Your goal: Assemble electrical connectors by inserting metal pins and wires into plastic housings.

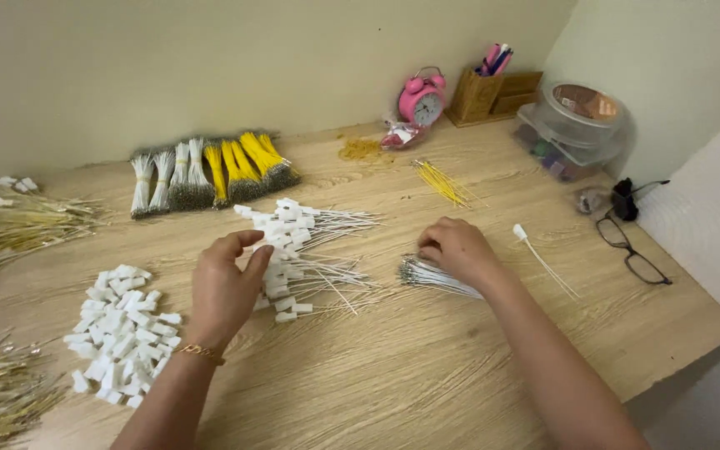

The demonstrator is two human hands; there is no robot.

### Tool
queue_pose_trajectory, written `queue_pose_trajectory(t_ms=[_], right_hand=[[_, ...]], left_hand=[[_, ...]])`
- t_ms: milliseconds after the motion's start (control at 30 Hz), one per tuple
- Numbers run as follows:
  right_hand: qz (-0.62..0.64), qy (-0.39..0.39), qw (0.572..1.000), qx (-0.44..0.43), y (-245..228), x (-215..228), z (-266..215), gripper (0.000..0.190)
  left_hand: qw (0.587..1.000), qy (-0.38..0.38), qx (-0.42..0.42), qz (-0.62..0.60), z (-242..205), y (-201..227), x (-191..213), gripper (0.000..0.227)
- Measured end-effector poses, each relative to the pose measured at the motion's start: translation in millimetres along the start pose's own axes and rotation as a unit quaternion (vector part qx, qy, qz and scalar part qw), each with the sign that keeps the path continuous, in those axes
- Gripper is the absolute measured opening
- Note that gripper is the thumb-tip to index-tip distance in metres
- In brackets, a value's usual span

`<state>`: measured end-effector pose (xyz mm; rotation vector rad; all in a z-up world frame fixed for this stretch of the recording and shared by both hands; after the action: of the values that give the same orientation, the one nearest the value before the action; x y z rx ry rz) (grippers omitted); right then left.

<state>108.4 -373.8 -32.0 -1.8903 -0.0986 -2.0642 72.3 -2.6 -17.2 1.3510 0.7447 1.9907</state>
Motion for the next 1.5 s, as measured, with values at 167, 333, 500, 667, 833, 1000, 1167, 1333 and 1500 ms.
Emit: queue_pose_trajectory(t_ms=[167, 333, 500, 667, 833, 1000, 1167, 1333, 1500], right_hand=[[0.045, -0.078, 0.995, -0.045, -13, 7, 11, 0.020], [-0.088, -0.180, 0.962, -0.184, -38, 23, 15, 0.027], [0.090, 0.080, 0.992, -0.035, -72, 46, 8, 0.014], [0.234, 0.044, 0.971, -0.001, -171, 75, 2, 0.027], [0.348, 0.092, 0.923, 0.139, -206, 48, 9, 0.013], [0.418, 0.041, 0.893, 0.161, -235, 38, 12, 0.012], [0.432, 0.006, 0.896, 0.102, -240, 58, 7, 0.019], [0.464, -0.002, 0.883, 0.075, -221, 49, 12, 0.021], [0.504, -0.024, 0.862, 0.045, -224, 53, 5, 0.017]], left_hand=[[0.996, -0.012, -0.002, 0.086, -12, -17, 59, 0.022], [0.986, -0.060, 0.042, 0.148, -36, -24, 129, 0.023], [0.924, -0.191, -0.024, 0.331, -62, -43, 115, 0.035], [0.922, -0.121, -0.062, 0.362, -56, -58, 95, 0.048], [0.900, 0.012, -0.111, 0.421, -44, -77, 76, 0.022], [0.871, -0.075, -0.026, 0.485, -29, -75, 65, 0.028], [0.853, -0.072, -0.059, 0.513, -19, -113, 50, 0.023], [0.841, -0.040, -0.103, 0.530, -10, -65, 84, 0.015], [0.944, -0.074, 0.145, -0.287, -15, 4, 102, 0.026]])
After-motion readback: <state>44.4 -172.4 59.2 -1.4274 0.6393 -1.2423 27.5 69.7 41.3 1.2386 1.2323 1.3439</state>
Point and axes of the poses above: each hand's wrist, its own z-axis towards the middle knuckle, its own x-axis out of the back of the hand, y = z × x, the point moved 3 cm from there along z, towards the middle knuckle, and after that the axes turned 1 degree about -x, right-handed, at the moved point
